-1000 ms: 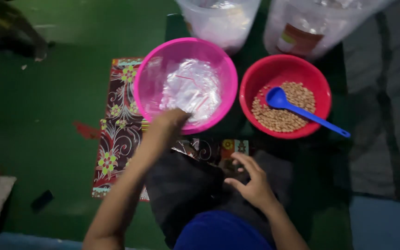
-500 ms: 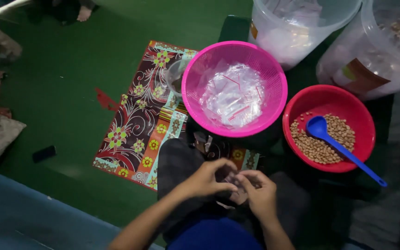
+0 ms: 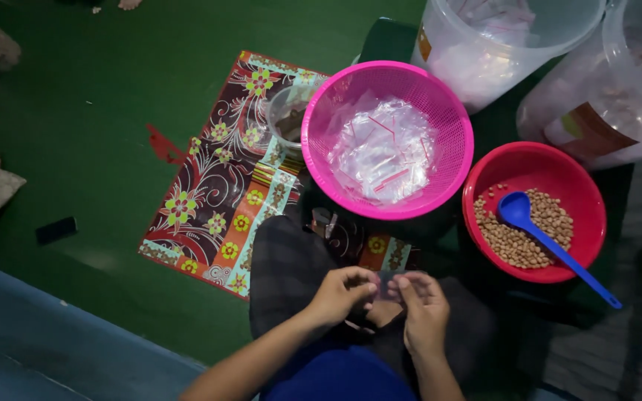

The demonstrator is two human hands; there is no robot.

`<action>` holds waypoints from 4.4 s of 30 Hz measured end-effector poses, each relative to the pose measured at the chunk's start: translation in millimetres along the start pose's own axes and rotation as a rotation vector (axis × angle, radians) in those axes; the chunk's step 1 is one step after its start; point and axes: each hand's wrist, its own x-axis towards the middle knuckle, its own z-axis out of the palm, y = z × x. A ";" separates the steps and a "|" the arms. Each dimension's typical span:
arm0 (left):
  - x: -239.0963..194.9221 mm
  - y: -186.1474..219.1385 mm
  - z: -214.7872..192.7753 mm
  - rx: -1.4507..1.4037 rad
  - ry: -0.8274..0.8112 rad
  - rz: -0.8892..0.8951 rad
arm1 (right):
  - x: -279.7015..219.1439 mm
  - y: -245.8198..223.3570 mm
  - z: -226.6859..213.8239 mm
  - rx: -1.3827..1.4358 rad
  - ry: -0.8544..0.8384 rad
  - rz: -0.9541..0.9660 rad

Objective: The person scoops peanuts from a red bowl using a blue scoop and pours them into small plastic bags. They then tie the bags and place them into a pink basket. This process is repeated multiple times.

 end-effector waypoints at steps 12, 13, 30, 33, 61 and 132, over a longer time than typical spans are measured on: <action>-16.7 34.2 20.3 0.504 0.132 0.291 | -26.6 -18.9 9.7 -0.928 -0.005 -0.076; -19.6 43.1 24.2 0.498 0.145 0.294 | -25.6 -16.0 7.7 -0.936 -0.018 -0.077; -21.5 27.0 19.5 0.626 -0.048 0.160 | -21.9 -21.3 17.7 -1.378 -0.244 -0.248; -29.2 16.8 30.3 1.080 0.035 0.484 | -19.6 -1.8 0.4 -1.513 -0.280 -0.469; -9.8 97.1 4.6 1.204 -0.372 0.667 | 27.7 -81.7 -178.6 -0.199 0.572 -0.390; 124.4 227.7 47.1 1.304 0.151 0.669 | 4.4 -215.0 51.1 -0.946 -0.153 -1.257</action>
